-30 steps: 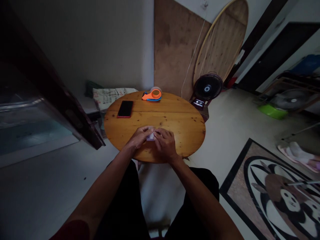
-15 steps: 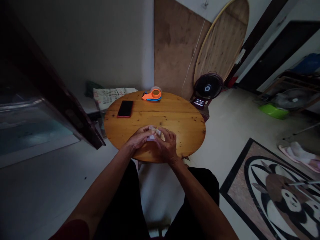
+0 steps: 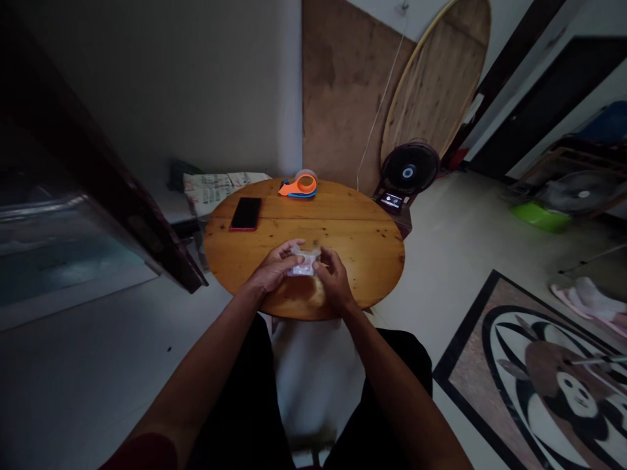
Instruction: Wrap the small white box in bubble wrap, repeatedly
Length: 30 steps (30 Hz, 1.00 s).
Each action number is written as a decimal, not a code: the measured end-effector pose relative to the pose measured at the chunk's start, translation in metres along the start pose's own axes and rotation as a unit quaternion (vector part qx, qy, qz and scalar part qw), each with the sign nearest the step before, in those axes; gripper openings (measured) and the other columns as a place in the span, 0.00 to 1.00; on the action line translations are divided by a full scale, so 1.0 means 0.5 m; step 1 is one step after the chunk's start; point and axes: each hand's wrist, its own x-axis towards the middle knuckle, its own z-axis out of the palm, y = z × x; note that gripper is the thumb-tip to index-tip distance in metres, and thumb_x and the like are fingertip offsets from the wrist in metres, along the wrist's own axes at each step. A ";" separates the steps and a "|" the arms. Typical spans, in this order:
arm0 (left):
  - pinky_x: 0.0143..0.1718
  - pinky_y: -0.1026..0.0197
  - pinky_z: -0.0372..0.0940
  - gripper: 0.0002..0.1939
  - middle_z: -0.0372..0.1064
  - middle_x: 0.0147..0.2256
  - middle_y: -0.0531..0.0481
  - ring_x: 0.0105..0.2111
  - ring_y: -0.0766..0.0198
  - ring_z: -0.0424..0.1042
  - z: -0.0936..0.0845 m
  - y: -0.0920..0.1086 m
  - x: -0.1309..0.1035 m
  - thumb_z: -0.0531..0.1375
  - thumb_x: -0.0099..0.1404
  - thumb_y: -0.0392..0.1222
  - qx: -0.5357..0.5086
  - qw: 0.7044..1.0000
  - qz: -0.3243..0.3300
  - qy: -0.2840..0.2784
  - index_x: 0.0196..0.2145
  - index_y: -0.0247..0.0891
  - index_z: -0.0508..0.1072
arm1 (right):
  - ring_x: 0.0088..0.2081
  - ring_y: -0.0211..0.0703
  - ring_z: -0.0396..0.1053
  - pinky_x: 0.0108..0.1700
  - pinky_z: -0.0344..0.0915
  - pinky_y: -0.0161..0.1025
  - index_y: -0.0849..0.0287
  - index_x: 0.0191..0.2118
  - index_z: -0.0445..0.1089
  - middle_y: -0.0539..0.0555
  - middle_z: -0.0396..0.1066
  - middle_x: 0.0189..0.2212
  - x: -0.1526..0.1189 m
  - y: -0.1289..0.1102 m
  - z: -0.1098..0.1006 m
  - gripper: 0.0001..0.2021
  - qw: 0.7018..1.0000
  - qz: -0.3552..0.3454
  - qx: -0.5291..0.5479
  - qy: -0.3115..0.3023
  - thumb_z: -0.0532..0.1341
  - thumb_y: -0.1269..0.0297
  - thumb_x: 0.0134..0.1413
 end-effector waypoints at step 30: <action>0.42 0.63 0.65 0.34 0.73 0.44 0.44 0.40 0.61 0.72 -0.008 -0.020 0.007 0.69 0.52 0.45 0.118 0.993 0.020 0.001 0.56 0.33 0.67 | 0.37 0.44 0.74 0.42 0.72 0.43 0.57 0.45 0.70 0.55 0.75 0.39 -0.001 0.013 0.008 0.22 0.999 0.039 0.020 0.012 0.68 0.54 0.44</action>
